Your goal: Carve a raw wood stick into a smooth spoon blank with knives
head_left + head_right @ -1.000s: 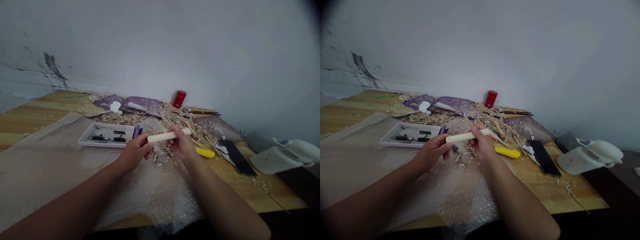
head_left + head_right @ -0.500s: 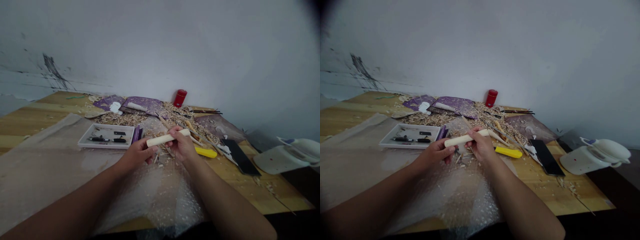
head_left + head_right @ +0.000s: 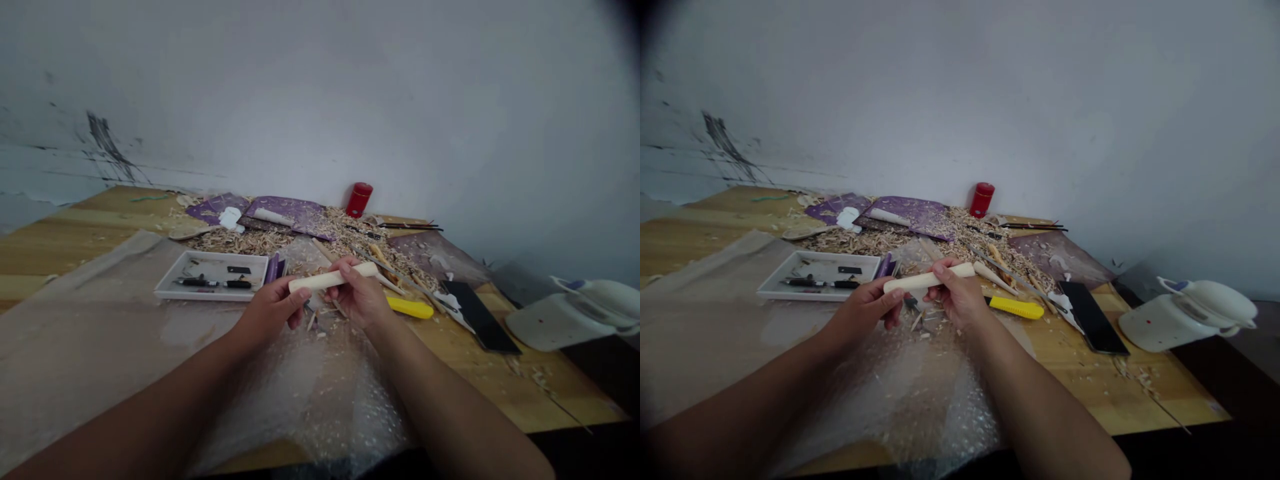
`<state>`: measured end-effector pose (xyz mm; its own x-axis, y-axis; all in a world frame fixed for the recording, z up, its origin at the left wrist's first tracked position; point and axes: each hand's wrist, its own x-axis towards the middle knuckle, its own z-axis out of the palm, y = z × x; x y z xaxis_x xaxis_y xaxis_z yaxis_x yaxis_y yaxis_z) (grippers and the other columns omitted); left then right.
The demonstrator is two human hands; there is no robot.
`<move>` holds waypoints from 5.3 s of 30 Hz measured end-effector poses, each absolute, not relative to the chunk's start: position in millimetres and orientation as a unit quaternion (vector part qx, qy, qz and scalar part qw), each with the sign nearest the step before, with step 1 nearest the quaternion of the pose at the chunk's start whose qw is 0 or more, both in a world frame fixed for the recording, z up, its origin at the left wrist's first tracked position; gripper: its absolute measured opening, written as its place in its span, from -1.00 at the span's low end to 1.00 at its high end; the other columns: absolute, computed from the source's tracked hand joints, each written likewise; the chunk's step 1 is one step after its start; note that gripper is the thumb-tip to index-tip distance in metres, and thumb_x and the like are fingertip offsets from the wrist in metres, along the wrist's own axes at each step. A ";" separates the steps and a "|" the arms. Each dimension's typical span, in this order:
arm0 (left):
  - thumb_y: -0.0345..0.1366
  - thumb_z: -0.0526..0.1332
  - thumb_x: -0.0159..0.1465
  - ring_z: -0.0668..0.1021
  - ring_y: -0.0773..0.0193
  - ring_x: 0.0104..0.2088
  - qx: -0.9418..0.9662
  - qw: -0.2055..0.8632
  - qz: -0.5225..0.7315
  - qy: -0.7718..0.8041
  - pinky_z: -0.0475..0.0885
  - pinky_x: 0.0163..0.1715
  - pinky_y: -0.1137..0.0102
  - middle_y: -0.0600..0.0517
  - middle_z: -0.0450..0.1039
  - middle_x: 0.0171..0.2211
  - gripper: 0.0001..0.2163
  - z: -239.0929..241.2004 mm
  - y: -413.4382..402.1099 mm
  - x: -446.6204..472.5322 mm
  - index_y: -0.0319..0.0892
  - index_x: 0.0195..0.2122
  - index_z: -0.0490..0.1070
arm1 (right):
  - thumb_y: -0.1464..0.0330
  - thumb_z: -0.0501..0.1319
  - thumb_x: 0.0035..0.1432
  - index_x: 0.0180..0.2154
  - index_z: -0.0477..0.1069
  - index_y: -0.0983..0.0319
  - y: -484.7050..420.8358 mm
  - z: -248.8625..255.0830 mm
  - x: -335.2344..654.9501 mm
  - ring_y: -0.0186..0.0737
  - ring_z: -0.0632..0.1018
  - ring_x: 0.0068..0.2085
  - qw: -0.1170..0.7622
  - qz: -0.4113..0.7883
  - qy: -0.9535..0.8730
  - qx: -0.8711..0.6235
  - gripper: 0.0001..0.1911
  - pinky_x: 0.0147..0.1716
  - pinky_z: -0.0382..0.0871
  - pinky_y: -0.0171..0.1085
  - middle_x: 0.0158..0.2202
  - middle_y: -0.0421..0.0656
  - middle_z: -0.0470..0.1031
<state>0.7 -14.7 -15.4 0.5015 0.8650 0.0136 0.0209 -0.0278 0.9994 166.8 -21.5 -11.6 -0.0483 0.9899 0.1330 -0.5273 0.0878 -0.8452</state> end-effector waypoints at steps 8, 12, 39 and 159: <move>-0.16 0.11 0.09 0.31 0.47 -0.72 0.646 0.585 0.316 0.375 0.17 -0.68 0.53 0.20 0.25 -0.73 -0.80 -15.8 -16.6 2.3 -0.20 -0.48 0.20 | 0.39 0.26 -0.14 -0.53 0.28 0.24 -20.2 -11.9 166.3 -0.45 0.34 -0.69 0.629 0.599 -0.377 -0.323 -0.86 -0.66 0.36 -0.37 -0.63 -0.30 0.36; -0.16 0.11 0.09 0.30 0.47 -0.72 0.637 0.585 0.334 0.376 0.17 -0.68 0.52 0.19 0.24 -0.74 -0.80 -14.8 -16.2 1.8 -0.21 -0.48 0.21 | 0.21 0.20 -0.08 -0.51 0.32 0.24 -22.1 -7.5 167.5 -0.42 0.35 -0.66 0.614 0.628 -0.368 -0.305 -0.78 -0.63 0.38 -0.33 -0.58 -0.25 0.38; -0.24 0.13 0.04 0.26 0.48 -0.72 0.661 0.589 0.257 0.387 0.15 -0.71 0.53 0.20 0.19 -0.69 -0.85 -19.9 -17.3 7.6 -0.21 -0.45 0.23 | 0.31 0.15 -0.05 -0.49 0.35 0.24 -24.9 -8.1 165.7 -0.46 0.22 -0.77 0.593 0.611 -0.408 -0.329 -0.88 -0.69 0.26 -0.37 -0.75 -0.36 0.22; -0.37 0.23 0.00 0.47 0.29 -0.41 0.457 0.685 0.504 0.260 0.38 -0.41 0.37 -0.01 0.43 -0.39 -0.76 -7.8 -20.6 -1.3 -0.21 -0.26 0.35 | 0.37 0.08 -0.05 -0.55 0.30 0.23 -31.7 -0.5 170.6 -0.31 0.27 -0.44 0.282 -0.130 -0.779 -0.545 -0.90 -0.49 0.10 -0.35 -0.47 -0.18 0.18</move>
<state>-1.3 -20.6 -7.8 0.3574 0.9282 0.1038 -0.4520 0.0747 0.8889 170.6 -31.7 -0.5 -0.2462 0.7756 0.5812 0.9223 0.3719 -0.1055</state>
